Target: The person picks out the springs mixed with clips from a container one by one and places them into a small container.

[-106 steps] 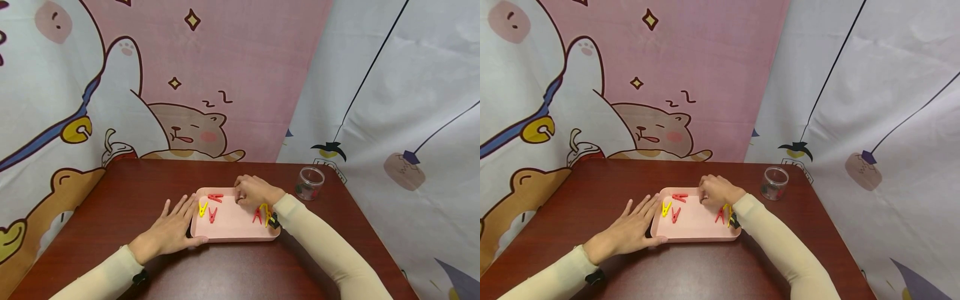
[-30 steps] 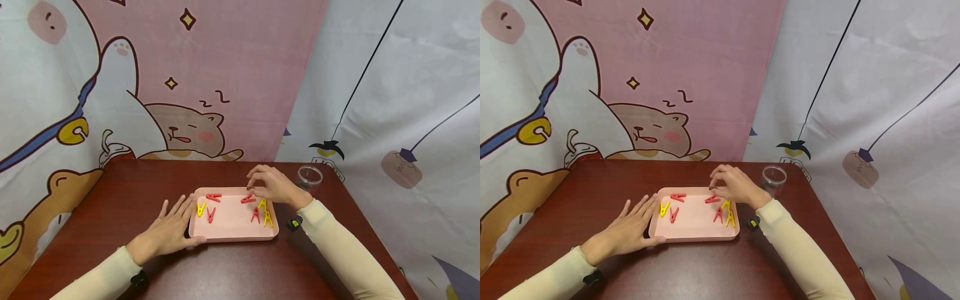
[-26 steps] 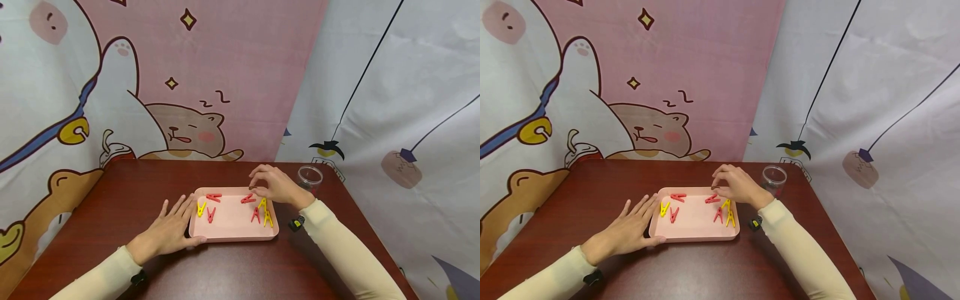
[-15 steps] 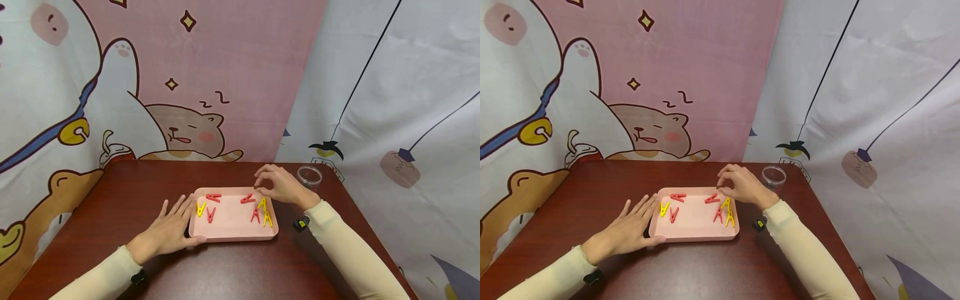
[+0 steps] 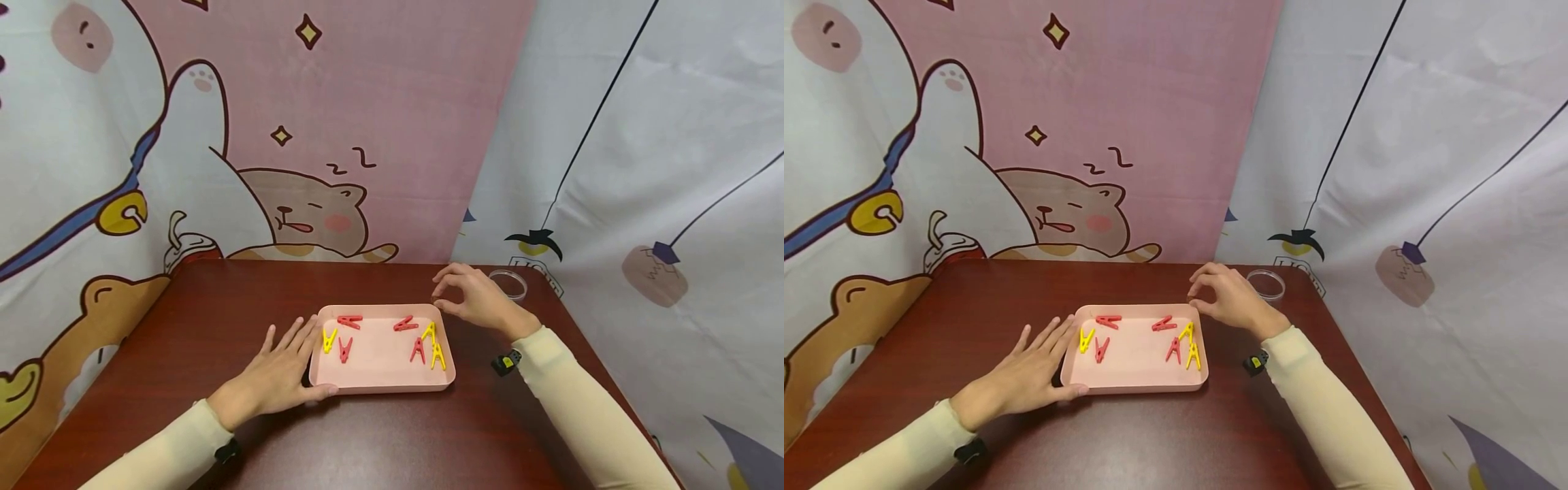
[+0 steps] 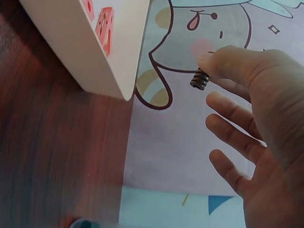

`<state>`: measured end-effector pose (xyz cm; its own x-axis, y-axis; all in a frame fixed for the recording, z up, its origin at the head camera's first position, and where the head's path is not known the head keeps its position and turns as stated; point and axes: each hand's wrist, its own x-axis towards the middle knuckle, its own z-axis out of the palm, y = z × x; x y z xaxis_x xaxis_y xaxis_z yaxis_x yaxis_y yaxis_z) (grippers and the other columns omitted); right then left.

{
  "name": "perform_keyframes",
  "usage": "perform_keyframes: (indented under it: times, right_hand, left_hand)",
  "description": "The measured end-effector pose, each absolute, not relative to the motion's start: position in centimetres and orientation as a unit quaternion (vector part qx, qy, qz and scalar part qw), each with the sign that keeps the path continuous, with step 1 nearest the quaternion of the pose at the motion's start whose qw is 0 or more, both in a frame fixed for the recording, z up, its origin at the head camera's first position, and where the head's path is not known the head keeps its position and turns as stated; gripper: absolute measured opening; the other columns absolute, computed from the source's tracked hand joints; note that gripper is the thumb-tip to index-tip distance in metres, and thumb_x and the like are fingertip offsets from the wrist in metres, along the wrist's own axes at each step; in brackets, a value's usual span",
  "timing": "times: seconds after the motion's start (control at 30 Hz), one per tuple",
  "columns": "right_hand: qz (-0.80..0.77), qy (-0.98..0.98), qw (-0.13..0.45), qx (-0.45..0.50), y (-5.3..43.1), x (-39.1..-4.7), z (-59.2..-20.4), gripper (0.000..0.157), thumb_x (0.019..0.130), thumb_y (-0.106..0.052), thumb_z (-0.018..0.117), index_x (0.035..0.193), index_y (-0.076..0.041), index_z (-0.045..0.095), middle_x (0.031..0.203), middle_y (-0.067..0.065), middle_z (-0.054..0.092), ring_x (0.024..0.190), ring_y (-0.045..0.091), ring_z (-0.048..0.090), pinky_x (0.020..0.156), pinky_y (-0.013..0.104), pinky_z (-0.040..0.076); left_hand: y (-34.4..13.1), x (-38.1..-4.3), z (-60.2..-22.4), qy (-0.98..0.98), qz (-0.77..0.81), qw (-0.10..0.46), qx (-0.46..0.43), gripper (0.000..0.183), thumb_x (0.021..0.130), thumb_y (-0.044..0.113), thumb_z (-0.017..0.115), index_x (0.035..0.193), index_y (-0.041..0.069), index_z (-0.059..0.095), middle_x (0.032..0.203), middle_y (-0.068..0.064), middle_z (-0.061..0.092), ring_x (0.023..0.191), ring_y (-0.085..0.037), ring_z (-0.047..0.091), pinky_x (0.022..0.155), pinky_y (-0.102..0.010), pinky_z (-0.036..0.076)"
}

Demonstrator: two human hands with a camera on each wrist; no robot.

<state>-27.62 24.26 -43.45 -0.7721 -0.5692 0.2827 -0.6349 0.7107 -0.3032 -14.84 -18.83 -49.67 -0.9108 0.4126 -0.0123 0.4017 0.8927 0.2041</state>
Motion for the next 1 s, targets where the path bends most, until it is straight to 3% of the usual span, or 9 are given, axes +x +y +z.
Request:
perform_keyframes:
  times: [0.67,1.0]
  right_hand:
    - [0.220,-0.924,0.099,0.298,27.4,-28.0,-43.0,0.013,0.101,-0.021,0.094,0.113,-0.020,0.088,0.144,0.011,0.078,0.139,0.038,0.072,0.117,0.065,0.061]
    - [0.223,-0.927,0.114,0.280,28.8,-28.3,-42.8,0.012,0.101,-0.021,0.094,0.112,-0.021,0.088,0.144,0.009,0.077,0.135,0.037,0.073,0.107,0.061,0.064]
  left_hand:
    - [-18.8,-14.7,-49.6,0.972,0.098,0.026,0.212,0.132,0.097,0.095,0.063,0.185,0.004,0.027,0.196,-0.018,0.022,0.180,-0.049,0.027,0.137,-0.090,0.017]
    - [-18.9,-14.7,-49.6,0.973,0.094,0.026,0.210,0.132,0.097,0.096,0.062,0.185,0.004,0.026,0.196,-0.018,0.021,0.181,-0.048,0.027,0.137,-0.089,0.018]
